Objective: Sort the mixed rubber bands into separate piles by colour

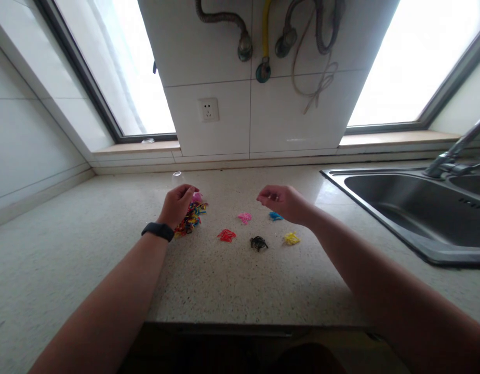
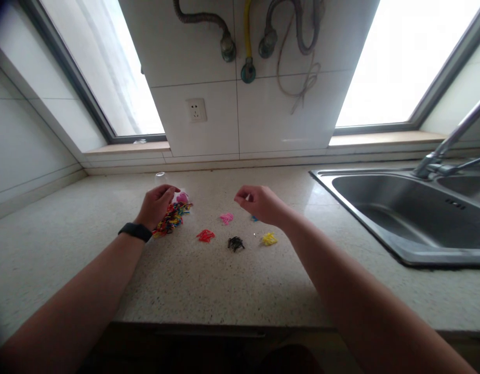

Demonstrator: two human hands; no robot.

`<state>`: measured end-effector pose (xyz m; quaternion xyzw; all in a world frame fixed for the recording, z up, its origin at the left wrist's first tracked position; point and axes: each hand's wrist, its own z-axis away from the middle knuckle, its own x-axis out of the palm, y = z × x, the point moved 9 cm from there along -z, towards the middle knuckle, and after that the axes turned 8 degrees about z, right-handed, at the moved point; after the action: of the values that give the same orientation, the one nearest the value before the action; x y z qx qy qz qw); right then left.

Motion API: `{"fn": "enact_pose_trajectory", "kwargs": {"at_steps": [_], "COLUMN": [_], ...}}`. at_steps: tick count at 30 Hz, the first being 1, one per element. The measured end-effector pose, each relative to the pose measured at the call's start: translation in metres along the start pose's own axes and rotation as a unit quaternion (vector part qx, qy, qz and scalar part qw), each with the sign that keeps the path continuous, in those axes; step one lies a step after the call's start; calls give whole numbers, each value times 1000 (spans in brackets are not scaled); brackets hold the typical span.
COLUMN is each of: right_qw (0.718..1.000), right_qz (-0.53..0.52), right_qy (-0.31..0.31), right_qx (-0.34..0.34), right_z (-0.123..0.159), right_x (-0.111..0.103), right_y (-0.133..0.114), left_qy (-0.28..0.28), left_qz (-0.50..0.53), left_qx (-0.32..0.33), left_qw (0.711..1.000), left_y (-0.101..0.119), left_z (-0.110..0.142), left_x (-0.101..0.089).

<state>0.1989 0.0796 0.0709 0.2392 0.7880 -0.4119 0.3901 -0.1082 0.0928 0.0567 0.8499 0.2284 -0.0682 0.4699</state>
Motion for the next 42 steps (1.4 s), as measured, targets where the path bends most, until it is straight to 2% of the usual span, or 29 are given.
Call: {"fn": "enact_pose_trajectory", "kwargs": {"at_steps": [2, 4, 6, 8, 11, 16, 24, 36, 42], "right_qw": [997, 986, 975, 964, 952, 935, 927, 920, 926], "right_qz": [35, 64, 93, 120, 174, 222, 252, 228, 214], "right_qy": [-30, -82, -121, -142, -150, -183, -182, -185, -203], "right_qx": [-62, -130, -160, -192, -202, -208, -212, -259, -234], "right_z": [-9, -18, -28, -38, -53, -62, -68, -67, -69], "right_x": [9, 29, 51, 73, 100, 129, 143, 150, 151], "right_y": [-36, -67, -83, -95, -100, -103, -107, -106, -103], "left_qy": [3, 4, 6, 8, 12, 0, -3, -10, -12], "left_qz": [1, 3, 12, 24, 32, 5, 4, 13, 12], "left_qx": [-6, -7, -8, -8, -5, -3, -5, -3, -4], "left_qw": [1000, 1000, 1000, 1000, 999, 1000, 1000, 1000, 1000], "left_y": [-2, -4, -5, -6, -7, -6, -4, -3, -2], "left_z": [0, 0, 0, 0, -1, -3, -3, -1, -1], "left_x": [-1, -1, -1, -1, -2, -1, 0, 2, 2]}}
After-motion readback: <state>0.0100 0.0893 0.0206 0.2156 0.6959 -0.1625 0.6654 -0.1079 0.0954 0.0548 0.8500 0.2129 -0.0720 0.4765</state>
